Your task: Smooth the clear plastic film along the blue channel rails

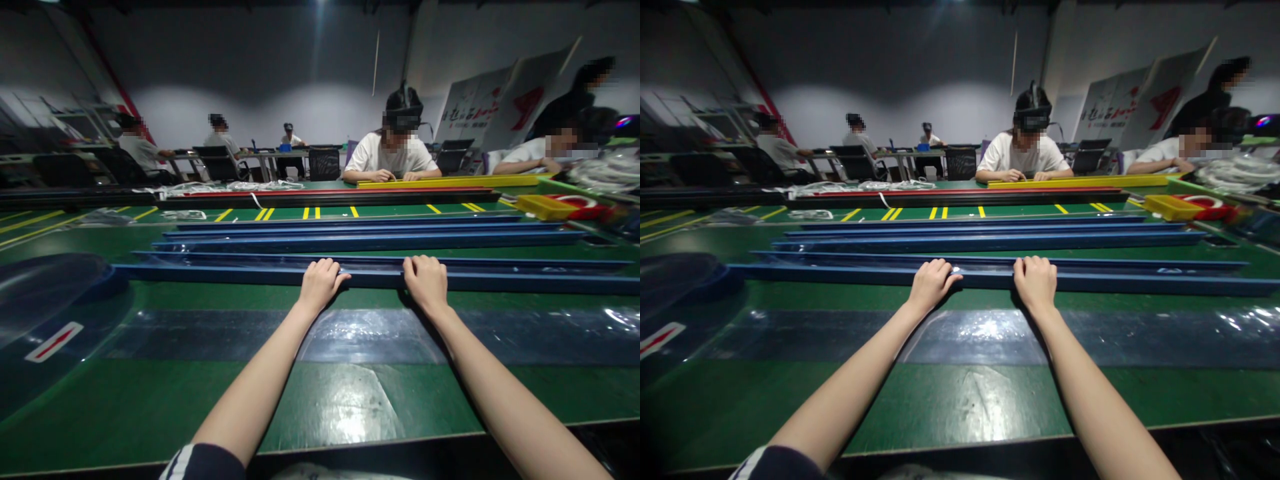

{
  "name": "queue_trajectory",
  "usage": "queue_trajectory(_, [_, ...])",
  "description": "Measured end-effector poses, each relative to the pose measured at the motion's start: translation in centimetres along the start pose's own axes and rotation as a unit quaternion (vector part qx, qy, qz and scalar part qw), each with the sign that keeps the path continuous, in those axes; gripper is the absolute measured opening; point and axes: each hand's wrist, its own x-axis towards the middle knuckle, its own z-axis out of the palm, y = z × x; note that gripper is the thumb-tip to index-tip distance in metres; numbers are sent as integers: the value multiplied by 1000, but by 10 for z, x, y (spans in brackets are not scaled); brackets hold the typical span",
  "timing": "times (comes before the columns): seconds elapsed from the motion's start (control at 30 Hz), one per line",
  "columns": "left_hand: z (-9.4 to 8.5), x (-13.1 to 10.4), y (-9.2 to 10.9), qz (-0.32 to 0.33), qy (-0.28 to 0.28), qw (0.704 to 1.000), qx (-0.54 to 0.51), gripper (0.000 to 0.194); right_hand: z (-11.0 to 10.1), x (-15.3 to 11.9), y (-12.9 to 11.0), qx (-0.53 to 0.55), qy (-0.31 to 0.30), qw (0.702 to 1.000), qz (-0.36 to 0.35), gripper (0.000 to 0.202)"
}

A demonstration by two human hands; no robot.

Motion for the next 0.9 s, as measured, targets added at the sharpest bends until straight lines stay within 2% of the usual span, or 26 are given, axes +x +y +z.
queue_trajectory(0.13, [0,0,0,4,0,1000,9,35,-1,-2,-10,21,12,999,-39,29])
queue_trajectory(0.3, [1,0,0,8,1,1000,15,35,0,-7,-28,75,-10,992,-99,25])
queue_trajectory(0.5, [1,-1,0,6,1,1000,1,34,2,-10,-47,120,-31,983,-133,22])
queue_trajectory(0.7, [1,-1,0,3,1,1000,0,35,6,-10,-53,147,-34,980,-131,21])
queue_trajectory(0.9, [0,-1,0,1,-4,1000,5,35,10,-8,-54,163,-35,981,-94,22])
